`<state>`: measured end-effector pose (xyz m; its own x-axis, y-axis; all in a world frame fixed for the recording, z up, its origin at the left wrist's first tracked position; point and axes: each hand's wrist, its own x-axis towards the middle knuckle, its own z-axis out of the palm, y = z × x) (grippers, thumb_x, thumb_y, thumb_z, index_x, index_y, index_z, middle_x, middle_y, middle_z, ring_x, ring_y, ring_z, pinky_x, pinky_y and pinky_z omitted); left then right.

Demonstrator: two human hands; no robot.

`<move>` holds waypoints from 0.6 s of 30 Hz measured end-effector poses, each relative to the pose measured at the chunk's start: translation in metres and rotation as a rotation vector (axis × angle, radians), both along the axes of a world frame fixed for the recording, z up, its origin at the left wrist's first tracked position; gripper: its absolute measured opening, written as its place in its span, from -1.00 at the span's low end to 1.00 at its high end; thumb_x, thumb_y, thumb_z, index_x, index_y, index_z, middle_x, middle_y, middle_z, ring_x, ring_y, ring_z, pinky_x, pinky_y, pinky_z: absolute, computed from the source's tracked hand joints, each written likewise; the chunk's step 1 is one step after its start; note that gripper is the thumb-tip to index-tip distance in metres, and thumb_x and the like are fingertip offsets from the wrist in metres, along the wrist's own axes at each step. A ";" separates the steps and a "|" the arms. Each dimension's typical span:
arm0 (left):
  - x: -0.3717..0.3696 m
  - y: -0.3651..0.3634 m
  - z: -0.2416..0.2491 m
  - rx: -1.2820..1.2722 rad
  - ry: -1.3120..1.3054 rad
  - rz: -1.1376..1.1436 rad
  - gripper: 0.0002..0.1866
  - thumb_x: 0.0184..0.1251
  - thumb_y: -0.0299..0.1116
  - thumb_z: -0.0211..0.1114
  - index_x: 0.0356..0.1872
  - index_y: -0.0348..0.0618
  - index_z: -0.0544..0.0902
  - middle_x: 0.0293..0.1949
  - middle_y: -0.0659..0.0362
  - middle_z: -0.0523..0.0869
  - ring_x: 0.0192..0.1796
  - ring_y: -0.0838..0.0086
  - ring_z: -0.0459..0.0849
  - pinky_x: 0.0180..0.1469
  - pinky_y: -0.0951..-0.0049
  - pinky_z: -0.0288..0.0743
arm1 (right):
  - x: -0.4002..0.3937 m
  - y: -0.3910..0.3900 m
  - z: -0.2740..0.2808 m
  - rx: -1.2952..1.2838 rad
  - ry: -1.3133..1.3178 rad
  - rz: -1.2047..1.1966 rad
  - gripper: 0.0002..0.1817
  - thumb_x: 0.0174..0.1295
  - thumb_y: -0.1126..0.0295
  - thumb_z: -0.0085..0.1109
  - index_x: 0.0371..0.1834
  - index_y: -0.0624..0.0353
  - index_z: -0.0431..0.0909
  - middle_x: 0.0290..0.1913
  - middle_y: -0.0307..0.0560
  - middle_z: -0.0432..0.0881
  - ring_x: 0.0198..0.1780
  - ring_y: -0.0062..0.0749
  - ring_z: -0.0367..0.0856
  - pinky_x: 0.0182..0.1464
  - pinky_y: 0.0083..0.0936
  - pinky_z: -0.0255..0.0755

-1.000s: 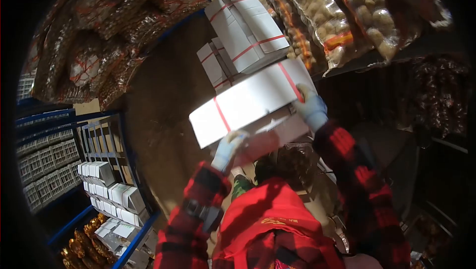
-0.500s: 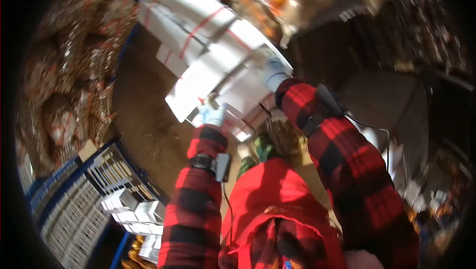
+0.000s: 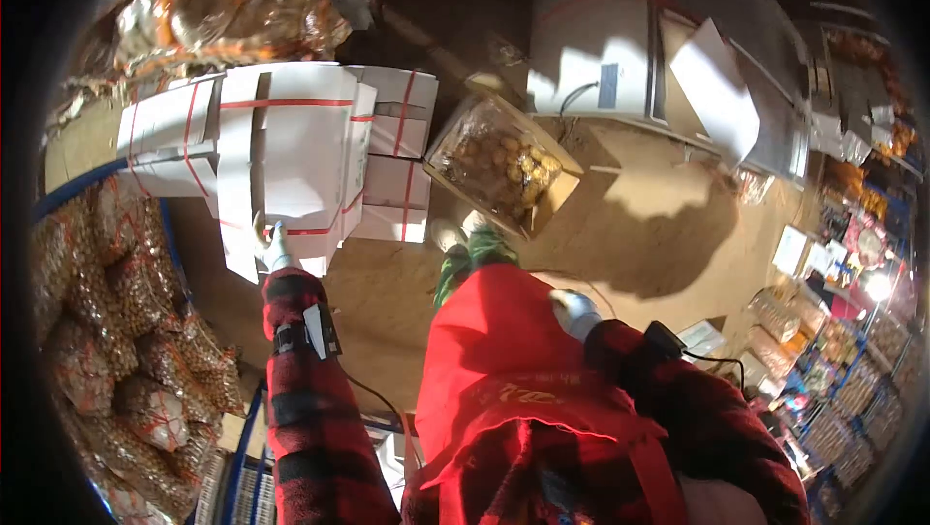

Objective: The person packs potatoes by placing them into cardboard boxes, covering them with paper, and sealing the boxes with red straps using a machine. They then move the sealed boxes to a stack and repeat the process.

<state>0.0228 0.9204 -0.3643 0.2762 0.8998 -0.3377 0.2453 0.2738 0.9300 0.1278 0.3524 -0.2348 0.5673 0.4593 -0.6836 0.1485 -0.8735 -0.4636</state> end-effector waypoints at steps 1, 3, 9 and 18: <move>0.004 -0.016 0.011 0.219 0.204 0.025 -0.50 0.00 -0.65 0.28 0.06 -0.08 0.55 -0.10 0.16 0.41 -0.16 0.44 0.47 -0.13 0.48 0.45 | -0.010 -0.012 0.008 0.027 -0.031 -0.185 -0.81 0.11 0.36 0.02 -0.27 0.09 0.59 -0.26 0.07 0.63 -0.17 0.05 0.57 -0.11 -0.22 0.46; 0.012 -0.063 0.025 0.591 0.538 0.057 -0.62 0.10 -0.51 0.30 0.01 -0.21 0.55 -0.15 0.15 0.51 -0.18 0.46 0.48 -0.15 0.47 0.45 | -0.024 -0.043 0.006 -0.082 0.076 -0.337 -0.80 0.11 0.34 0.04 -0.26 0.11 0.59 -0.30 0.09 0.63 -0.18 0.01 0.60 -0.12 -0.28 0.47; -0.004 -0.249 -0.034 0.062 0.609 -0.671 -0.64 0.10 -0.33 0.32 -0.07 -0.23 0.58 -0.08 0.05 0.61 -0.09 0.38 0.59 0.01 0.34 0.44 | -0.053 -0.106 -0.049 -0.119 0.190 -0.549 -0.76 0.15 0.38 0.08 -0.14 0.17 0.59 -0.21 0.05 0.66 -0.14 -0.22 0.62 -0.08 -0.42 0.46; 0.165 -0.300 -0.060 0.780 1.211 -1.285 -0.42 -0.04 0.05 0.26 0.00 -0.06 0.50 -0.13 0.00 0.59 -0.05 0.11 0.57 0.05 0.13 0.34 | -0.039 -0.157 -0.128 0.071 0.298 -0.728 -0.75 0.22 0.36 0.04 -0.08 0.18 0.55 -0.10 0.08 0.63 0.00 -0.13 0.58 0.07 -0.37 0.42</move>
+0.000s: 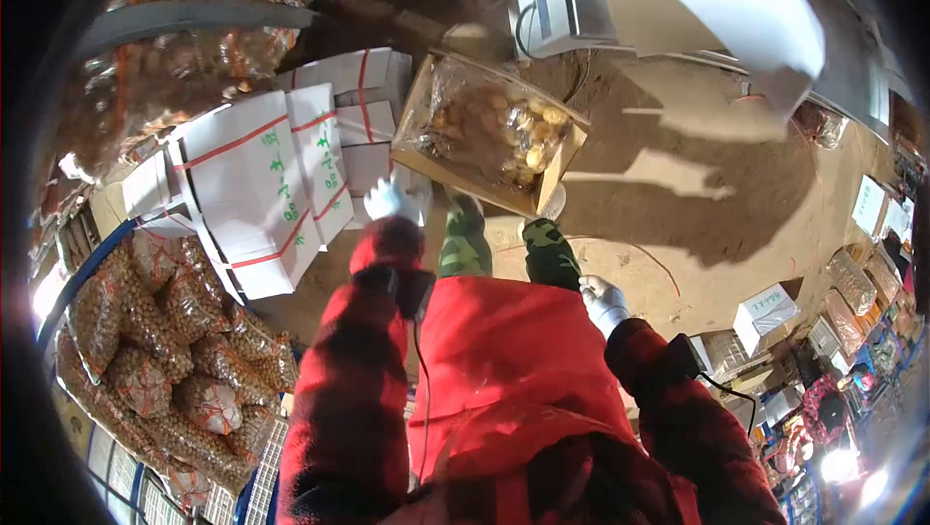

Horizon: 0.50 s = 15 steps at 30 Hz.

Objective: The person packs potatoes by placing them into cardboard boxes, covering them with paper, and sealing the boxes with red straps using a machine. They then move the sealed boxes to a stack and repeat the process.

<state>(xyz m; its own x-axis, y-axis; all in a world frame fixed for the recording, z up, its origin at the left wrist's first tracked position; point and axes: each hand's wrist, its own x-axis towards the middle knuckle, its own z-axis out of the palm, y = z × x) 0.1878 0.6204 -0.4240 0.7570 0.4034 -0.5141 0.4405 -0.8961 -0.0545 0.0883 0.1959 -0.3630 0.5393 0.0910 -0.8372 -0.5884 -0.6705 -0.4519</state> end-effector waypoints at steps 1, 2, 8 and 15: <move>0.025 0.002 -0.003 0.025 0.080 -0.006 -0.38 0.00 0.11 0.26 0.04 -0.05 0.49 -0.09 0.01 0.57 0.00 0.14 0.55 0.09 0.14 0.30 | 0.004 -0.006 0.000 -0.048 -0.038 0.066 -0.75 0.22 0.36 0.04 -0.08 0.18 0.55 -0.10 0.08 0.63 -0.02 -0.13 0.59 0.06 -0.37 0.43; 0.049 0.003 -0.007 0.071 0.157 -0.026 -0.32 0.01 0.17 0.27 0.10 -0.03 0.43 -0.09 0.04 0.58 0.03 0.16 0.54 0.13 0.15 0.26 | 0.009 -0.011 -0.005 -0.094 -0.084 0.130 -0.75 0.21 0.37 0.05 -0.08 0.17 0.55 -0.11 0.08 0.63 -0.03 -0.12 0.59 0.05 -0.37 0.43; 0.113 0.041 -0.108 0.146 0.520 -0.097 -0.52 0.12 0.06 0.22 -0.01 0.01 0.54 0.00 0.09 0.62 0.08 0.28 0.56 0.16 0.15 0.31 | 0.007 -0.020 -0.052 -0.245 0.102 0.151 -0.78 0.15 0.36 0.09 -0.13 0.07 0.58 -0.17 0.07 0.64 -0.11 -0.08 0.61 -0.03 -0.33 0.45; 0.045 0.033 -0.111 -0.436 0.254 0.147 -0.71 0.24 -0.13 0.09 -0.26 -0.09 0.64 -0.26 -0.01 0.70 -0.17 0.17 0.66 -0.14 0.23 0.51 | 0.048 0.025 -0.130 -0.120 0.115 0.131 -0.77 0.16 0.32 0.09 -0.15 0.10 0.59 -0.20 0.10 0.65 -0.11 -0.11 0.63 -0.05 -0.34 0.45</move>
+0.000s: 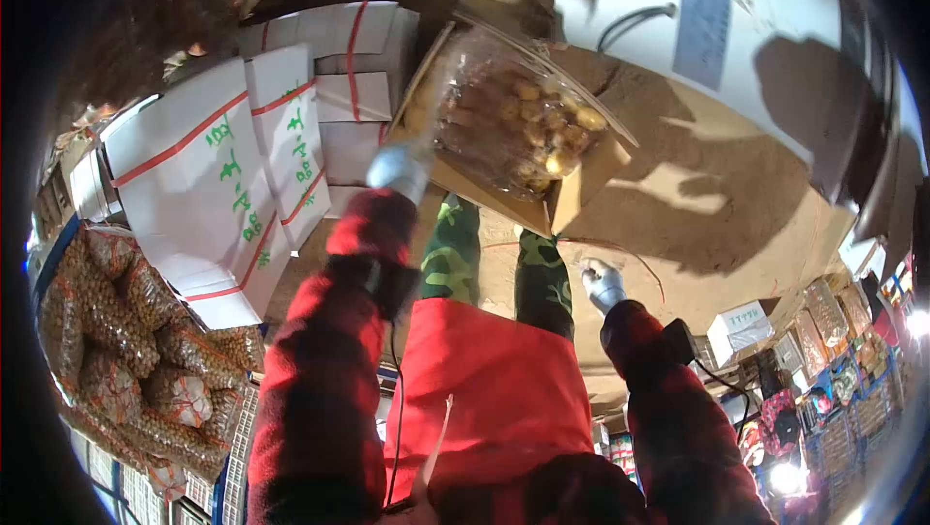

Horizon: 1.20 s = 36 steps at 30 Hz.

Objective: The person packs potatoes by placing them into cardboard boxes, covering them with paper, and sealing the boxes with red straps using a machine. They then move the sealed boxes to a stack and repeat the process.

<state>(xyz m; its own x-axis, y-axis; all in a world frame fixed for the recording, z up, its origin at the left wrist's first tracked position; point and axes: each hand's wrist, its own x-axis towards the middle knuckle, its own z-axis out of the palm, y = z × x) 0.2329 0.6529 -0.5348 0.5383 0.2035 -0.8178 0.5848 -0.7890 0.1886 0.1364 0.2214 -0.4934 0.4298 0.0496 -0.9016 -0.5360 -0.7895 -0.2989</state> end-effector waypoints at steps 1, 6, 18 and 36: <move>0.004 -0.020 0.013 0.042 0.071 -0.203 -0.69 0.24 -0.13 0.08 -0.26 -0.12 0.64 -0.26 -0.04 0.69 -0.16 0.13 0.65 -0.11 0.20 0.50 | -0.002 -0.005 -0.040 -0.100 0.032 0.130 -0.73 0.16 0.31 0.11 -0.08 0.09 0.58 -0.16 0.08 0.65 -0.07 -0.13 0.61 0.00 -0.36 0.43; 0.033 -0.015 0.028 0.129 -0.324 -0.128 -0.60 0.14 -0.08 0.22 -0.13 -0.16 0.57 -0.13 -0.08 0.63 -0.05 0.14 0.60 -0.02 0.20 0.44 | 0.028 -0.002 -0.125 -0.312 -0.132 -0.034 -0.43 0.06 0.05 0.22 -0.05 0.36 0.52 0.02 0.23 0.56 0.05 -0.04 0.55 0.08 -0.35 0.38; 0.084 0.041 -0.084 0.232 0.041 -0.311 -0.58 0.20 0.04 0.09 -0.15 -0.04 0.64 -0.15 0.03 0.68 -0.07 0.17 0.65 -0.06 0.14 0.49 | 0.048 0.030 -0.167 -0.590 -0.035 -0.168 -0.60 0.04 0.13 0.26 -0.33 0.34 0.60 -0.46 -0.07 0.68 -0.42 -0.31 0.64 -0.26 -0.42 0.50; 0.018 -0.082 0.054 0.012 -0.090 -0.325 -0.50 0.15 0.07 0.08 -0.48 -0.24 0.67 -0.45 -0.12 0.66 -0.34 0.04 0.67 -0.22 0.11 0.53 | 0.040 -0.113 0.024 -0.483 -0.072 -0.049 -0.53 0.06 -0.03 0.11 -0.51 0.23 0.63 -0.56 0.12 0.62 -0.43 -0.14 0.65 -0.41 -0.21 0.39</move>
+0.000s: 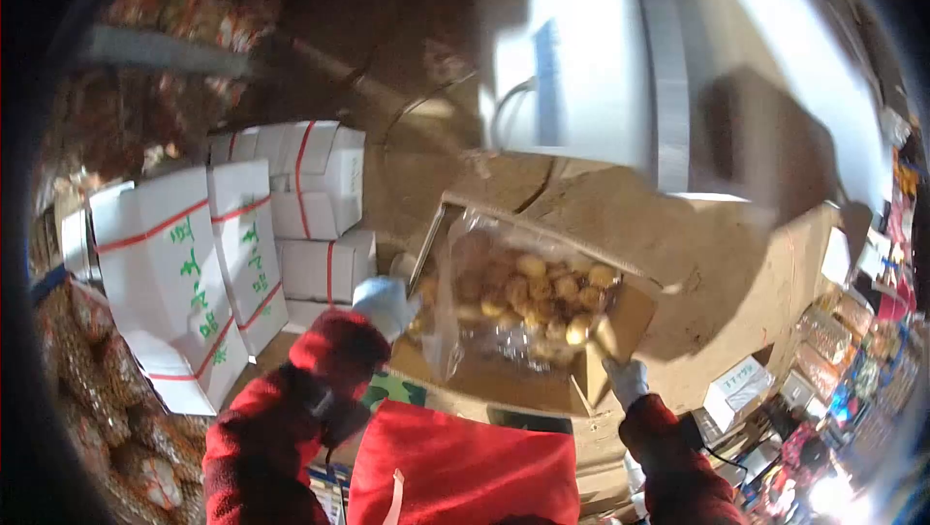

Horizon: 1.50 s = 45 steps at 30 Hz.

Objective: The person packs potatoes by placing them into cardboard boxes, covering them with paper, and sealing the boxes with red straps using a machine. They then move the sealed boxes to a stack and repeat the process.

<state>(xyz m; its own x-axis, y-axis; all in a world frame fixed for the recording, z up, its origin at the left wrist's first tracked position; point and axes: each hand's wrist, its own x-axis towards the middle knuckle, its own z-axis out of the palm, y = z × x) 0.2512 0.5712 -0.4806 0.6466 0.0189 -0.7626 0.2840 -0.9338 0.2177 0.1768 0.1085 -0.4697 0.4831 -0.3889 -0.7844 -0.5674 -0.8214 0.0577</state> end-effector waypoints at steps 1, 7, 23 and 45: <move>-0.005 -0.011 0.023 0.005 -0.013 -0.006 -0.49 0.14 0.08 0.09 -0.48 -0.24 0.67 -0.45 -0.12 0.66 -0.34 0.04 0.67 -0.22 0.10 0.53 | -0.017 -0.017 0.029 0.126 -0.140 -0.065 -0.54 0.08 -0.04 0.10 -0.51 0.21 0.63 -0.56 0.16 0.60 -0.44 -0.08 0.63 -0.41 -0.23 0.40; 0.012 -0.083 0.212 -0.036 0.201 -0.273 -0.47 0.10 0.10 0.15 -0.49 -0.30 0.66 -0.47 -0.14 0.65 -0.31 0.04 0.67 -0.21 0.11 0.51 | -0.087 -0.106 0.266 0.048 0.040 0.070 -0.62 0.06 0.04 0.12 -0.48 0.18 0.62 -0.54 0.09 0.60 -0.44 -0.10 0.61 -0.42 -0.26 0.42; 0.098 -0.266 0.576 -0.127 -0.359 -0.666 -0.40 0.10 0.17 0.14 -0.42 -0.33 0.66 -0.43 -0.17 0.65 -0.31 0.00 0.65 -0.18 0.14 0.50 | -0.131 -0.222 0.589 -0.267 -0.423 0.204 -0.70 0.03 0.24 0.17 -0.69 0.25 0.56 -0.63 0.12 0.56 -0.60 -0.11 0.56 -0.59 -0.32 0.33; 0.298 -0.390 0.556 -0.696 -0.374 0.191 -0.73 0.26 -0.45 0.20 -0.02 -0.26 0.55 -0.22 0.18 0.63 -0.16 0.55 0.55 -0.15 0.45 0.49 | 0.357 -0.439 0.616 -0.068 -0.750 0.441 -0.67 -0.01 0.18 0.25 -0.56 0.29 0.59 -0.63 0.17 0.53 -0.59 -0.16 0.53 -0.48 -0.27 0.39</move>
